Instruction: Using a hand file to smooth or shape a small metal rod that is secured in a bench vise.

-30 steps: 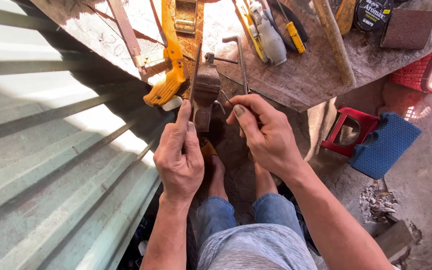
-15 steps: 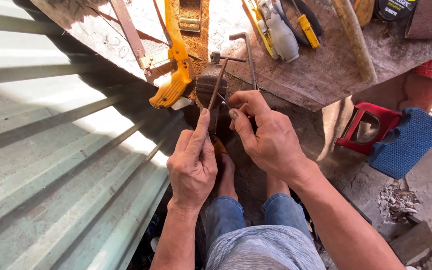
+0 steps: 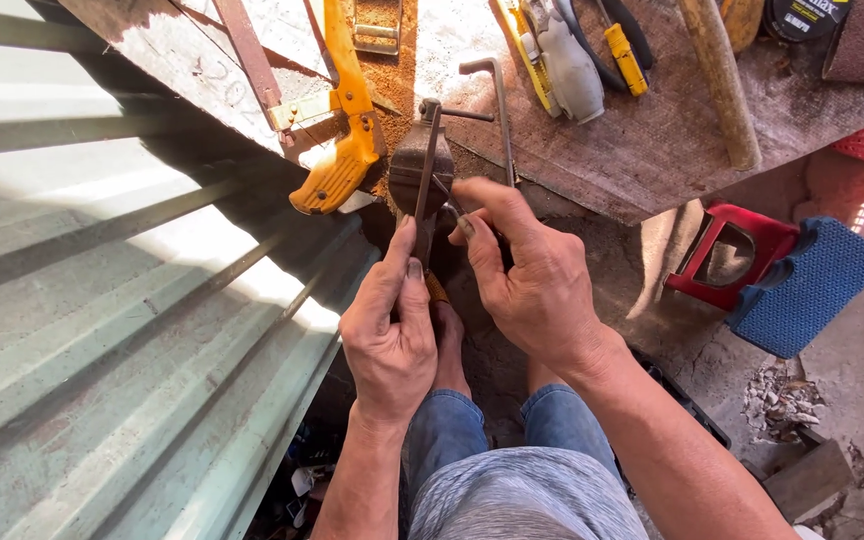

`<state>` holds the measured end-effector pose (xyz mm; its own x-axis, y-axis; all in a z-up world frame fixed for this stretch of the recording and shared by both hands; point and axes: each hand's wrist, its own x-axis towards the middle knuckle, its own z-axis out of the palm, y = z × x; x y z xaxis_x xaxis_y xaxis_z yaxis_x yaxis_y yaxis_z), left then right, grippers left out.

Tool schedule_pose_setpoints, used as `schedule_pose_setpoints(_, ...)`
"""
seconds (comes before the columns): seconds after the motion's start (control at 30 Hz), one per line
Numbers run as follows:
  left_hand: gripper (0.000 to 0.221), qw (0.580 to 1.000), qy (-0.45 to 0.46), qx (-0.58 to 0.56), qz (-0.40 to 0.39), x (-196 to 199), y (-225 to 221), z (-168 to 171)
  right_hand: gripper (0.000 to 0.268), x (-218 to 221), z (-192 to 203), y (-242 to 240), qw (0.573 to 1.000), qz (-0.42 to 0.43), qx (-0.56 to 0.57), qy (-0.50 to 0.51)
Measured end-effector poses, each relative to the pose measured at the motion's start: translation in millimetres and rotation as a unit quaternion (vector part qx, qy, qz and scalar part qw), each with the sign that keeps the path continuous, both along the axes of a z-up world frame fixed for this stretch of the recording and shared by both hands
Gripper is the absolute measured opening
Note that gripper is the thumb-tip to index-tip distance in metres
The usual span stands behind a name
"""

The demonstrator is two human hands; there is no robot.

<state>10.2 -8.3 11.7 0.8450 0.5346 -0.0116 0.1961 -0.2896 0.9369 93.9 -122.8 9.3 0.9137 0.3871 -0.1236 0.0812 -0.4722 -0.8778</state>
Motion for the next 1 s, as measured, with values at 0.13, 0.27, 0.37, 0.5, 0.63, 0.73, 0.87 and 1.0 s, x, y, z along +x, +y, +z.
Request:
schedule_pose_setpoints(0.13, 0.033, 1.000, -0.004, -0.019, 0.002, 8, -1, -4, 0.036, 1, -2, -1, 1.000, 0.004, 0.009, 0.004)
schedule_pose_setpoints(0.27, 0.032, 0.997, 0.011, -0.075, 0.026, 7, -7, -5, 0.036, -1, -12, -2, 0.991, 0.029, 0.007, -0.129)
schedule_pose_setpoints(0.37, 0.033, 0.995, 0.011, -0.090, 0.033, 2, -12, -6, 0.038, -1, -14, -4, 0.985, 0.039, -0.008, -0.166)
schedule_pose_setpoints(0.5, 0.032, 0.995, 0.016, -0.097, 0.033, -2, -14, -7, 0.039, -1, -15, -7, 0.982, 0.056, -0.016, -0.181)
schedule_pose_setpoints(0.63, 0.032, 0.996, 0.003, -0.085, 0.038, 5, -14, -6, 0.036, 3, -17, -7, 0.982, 0.066, 0.006, -0.178)
schedule_pose_setpoints(0.73, 0.033, 0.998, 0.004, -0.057, 0.031, -2, -17, -3, 0.036, 3, -21, -13, 0.981, 0.078, 0.010, -0.175)
schedule_pose_setpoints(0.87, 0.034, 0.999, 0.027, -0.009, -0.014, -3, -17, -13, 0.040, -1, -20, -20, 0.972, 0.144, -0.066, -0.171)
schedule_pose_setpoints(1.0, 0.037, 0.999, 0.013, 0.028, -0.038, -11, -19, -11, 0.038, -1, -21, -21, 0.971, 0.143, -0.064, -0.181)
